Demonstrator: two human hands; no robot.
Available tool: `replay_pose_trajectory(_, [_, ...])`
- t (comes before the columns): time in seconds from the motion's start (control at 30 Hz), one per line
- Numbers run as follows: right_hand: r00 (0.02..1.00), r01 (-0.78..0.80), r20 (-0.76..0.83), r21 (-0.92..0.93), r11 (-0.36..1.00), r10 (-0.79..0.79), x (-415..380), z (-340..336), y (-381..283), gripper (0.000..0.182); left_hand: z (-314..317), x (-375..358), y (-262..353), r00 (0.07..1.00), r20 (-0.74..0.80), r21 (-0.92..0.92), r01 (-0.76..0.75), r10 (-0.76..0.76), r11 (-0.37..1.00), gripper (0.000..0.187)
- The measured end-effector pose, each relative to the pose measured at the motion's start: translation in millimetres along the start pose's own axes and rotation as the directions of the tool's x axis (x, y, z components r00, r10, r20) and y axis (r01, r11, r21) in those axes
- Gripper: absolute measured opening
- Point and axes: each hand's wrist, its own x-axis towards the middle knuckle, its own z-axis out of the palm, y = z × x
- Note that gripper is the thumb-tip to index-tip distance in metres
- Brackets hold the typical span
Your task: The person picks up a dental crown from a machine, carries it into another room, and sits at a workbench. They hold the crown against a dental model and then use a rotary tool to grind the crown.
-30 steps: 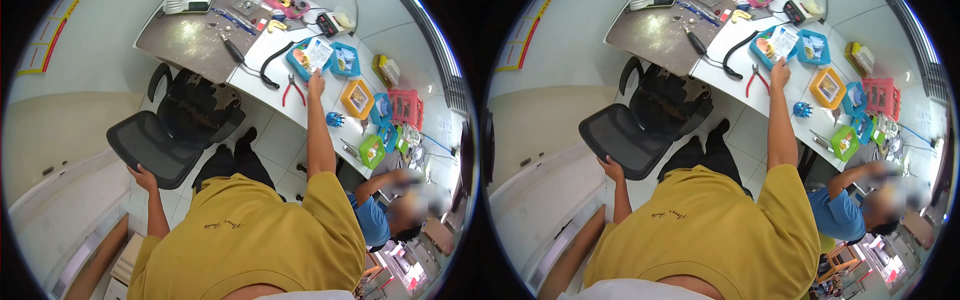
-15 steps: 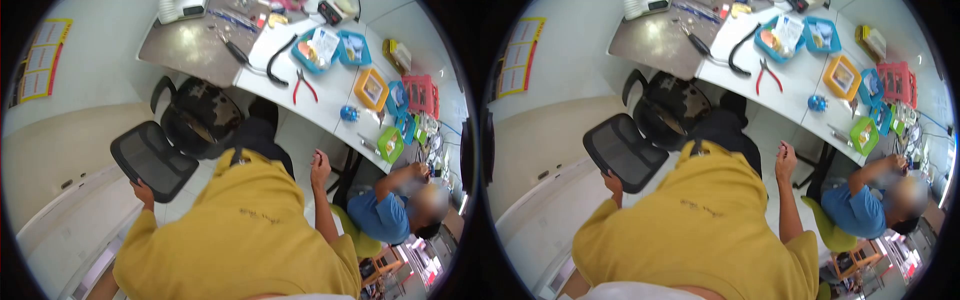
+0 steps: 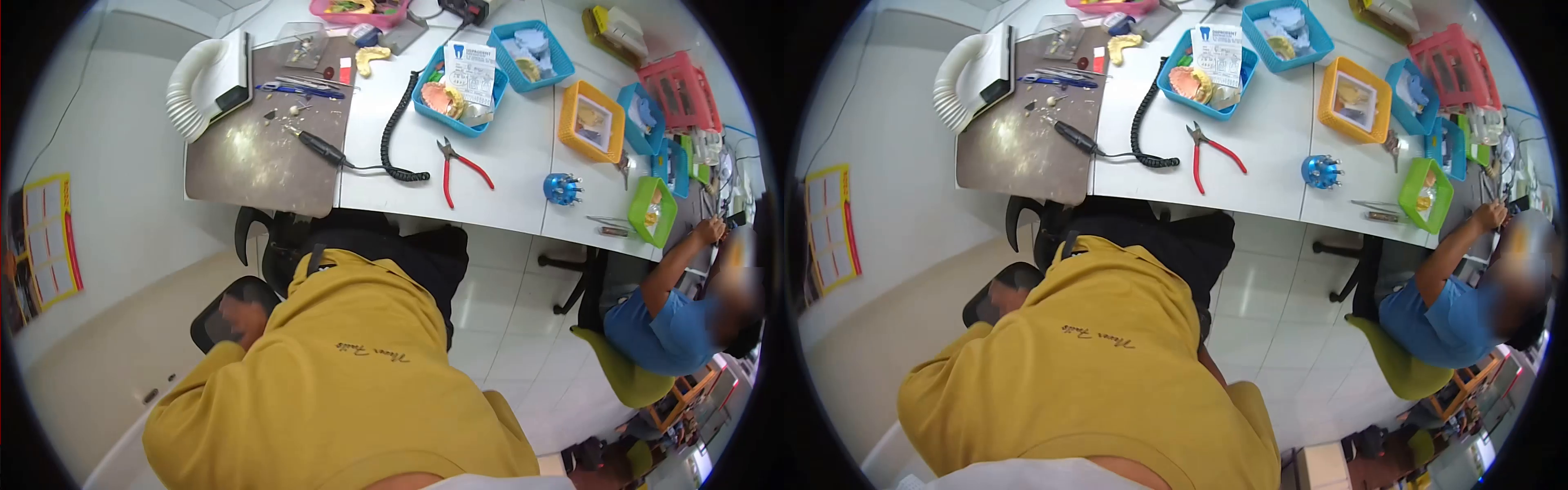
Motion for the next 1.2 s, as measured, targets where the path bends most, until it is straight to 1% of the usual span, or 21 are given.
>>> replay_pose_trajectory(0.03, [1.000, -0.031, -0.001, 0.005, 1.000, 0.031, -2, 4, -15, 0.032, 11, 24, 37, 0.995, 0.004, -0.071, -0.095, 0.096, 0.993, 0.088])
replay_pose_trajectory(0.07, [0.998, -0.064, 0.002, 0.013, 0.998, 0.064, -4, 9, -25, 0.033, -16, 44, 69, 0.958, 0.126, -0.158, -0.237, 0.258, 0.959, 0.086])
replay_pose_trajectory(0.1, [0.995, -0.097, 0.006, 0.014, 0.995, 0.097, -6, 14, -35, 0.033, 8, 81, 83, 0.887, -0.021, -0.261, -0.450, 0.461, 0.854, 0.075])
replay_pose_trajectory(0.17, [0.989, -0.146, 0.009, 0.022, 0.989, 0.146, -7, 24, -50, 0.034, 36, 144, 119, 0.798, -0.162, -0.259, -0.602, 0.581, 0.755, 0.063])
replay_pose_trajectory(0.2, [0.986, -0.169, 0.010, 0.030, 0.985, 0.169, -6, 29, -57, 0.034, 44, 184, 129, 0.638, -0.119, -0.151, -0.769, 0.761, 0.621, 0.048])
replay_pose_trajectory(0.23, [0.982, -0.190, 0.012, 0.031, 0.981, 0.190, -6, 34, -64, 0.035, 55, 212, 133, 0.444, -0.140, -0.018, -0.895, 0.885, 0.446, 0.038])
replay_pose_trajectory(0.27, [0.978, -0.210, 0.010, 0.037, 0.977, 0.210, -5, 39, -69, 0.035, 54, 230, 140, 0.317, -0.097, 0.070, -0.943, 0.943, 0.325, 0.038])
replay_pose_trajectory(0.33, [0.969, -0.245, 0.023, 0.052, 0.968, 0.244, -5, 56, -79, 0.036, 53, 255, 156, 0.242, 0.049, 0.103, -0.966, 0.969, 0.236, 0.038])
replay_pose_trajectory(0.4, [0.959, -0.285, 0.020, 0.057, 0.957, 0.284, -12, 64, -86, 0.037, 50, 267, 173, 0.214, 0.161, 0.109, -0.974, 0.964, 0.198, 0.039])
replay_pose_trajectory(0.43, [0.954, -0.299, 0.027, 0.057, 0.953, 0.298, -15, 66, -92, 0.037, 51, 269, 176, 0.215, 0.205, 0.098, -0.975, 0.955, 0.198, 0.039])
replay_pose_trajectory(0.53, [0.942, -0.335, 0.032, 0.048, 0.941, 0.334, -28, 68, -111, 0.038, 54, 270, 185, 0.207, 0.289, 0.070, -0.978, 0.935, 0.195, 0.039])
replay_pose_trajectory(0.73, [0.928, -0.368, 0.049, -0.014, 0.930, 0.368, -39, 77, -132, 0.041, 76, 246, 177, 0.223, 0.366, -0.010, -0.970, 0.903, 0.244, 0.040])
replay_pose_trajectory(0.9, [0.931, -0.366, -0.001, -0.001, 0.931, 0.366, -19, 114, -134, 0.043, 89, 236, 167, 0.210, 0.364, -0.039, -0.970, 0.907, 0.240, 0.041])
replay_pose_trajectory(1.0, [0.911, -0.387, -0.135, 0.038, 0.921, 0.389, 2, 140, -124, 0.044, 98, 238, 159, 0.199, 0.349, -0.049, -0.972, 0.916, 0.230, 0.041])
replay_pose_trajectory(1.03, [0.891, -0.391, -0.216, 0.083, 0.917, 0.399, 10, 148, -118, 0.044, 101, 240, 157, 0.194, 0.338, -0.051, -0.973, 0.921, 0.224, 0.041])
replay_pose_trajectory(1.07, [0.860, -0.356, -0.319, 0.182, 0.917, 0.397, 13, 155, -107, 0.048, 104, 242, 153, 0.182, 0.330, -0.059, -0.975, 0.926, 0.213, 0.042])
replay_pose_trajectory(1.1, [0.802, -0.304, -0.457, 0.244, 0.921, 0.386, 20, 161, -100, 0.049, 108, 245, 152, 0.169, 0.322, -0.069, -0.977, 0.932, 0.201, 0.042])
replay_pose_trajectory(1.13, [0.767, -0.174, -0.567, 0.265, 0.948, 0.299, 26, 150, -112, 0.052, 114, 249, 152, 0.155, 0.313, -0.076, -0.979, 0.937, 0.188, 0.042])
replay_pose_trajectory(1.17, [0.768, -0.063, -0.580, 0.355, 0.933, 0.272, 32, 141, -118, 0.048, 118, 253, 150, 0.145, 0.302, -0.095, -0.979, 0.942, 0.181, 0.042])
replay_pose_trajectory(1.2, [0.742, -0.024, -0.624, 0.338, 0.941, 0.243, 34, 148, -107, 0.045, 126, 254, 149, 0.134, 0.296, -0.114, -0.978, 0.946, 0.174, 0.043])
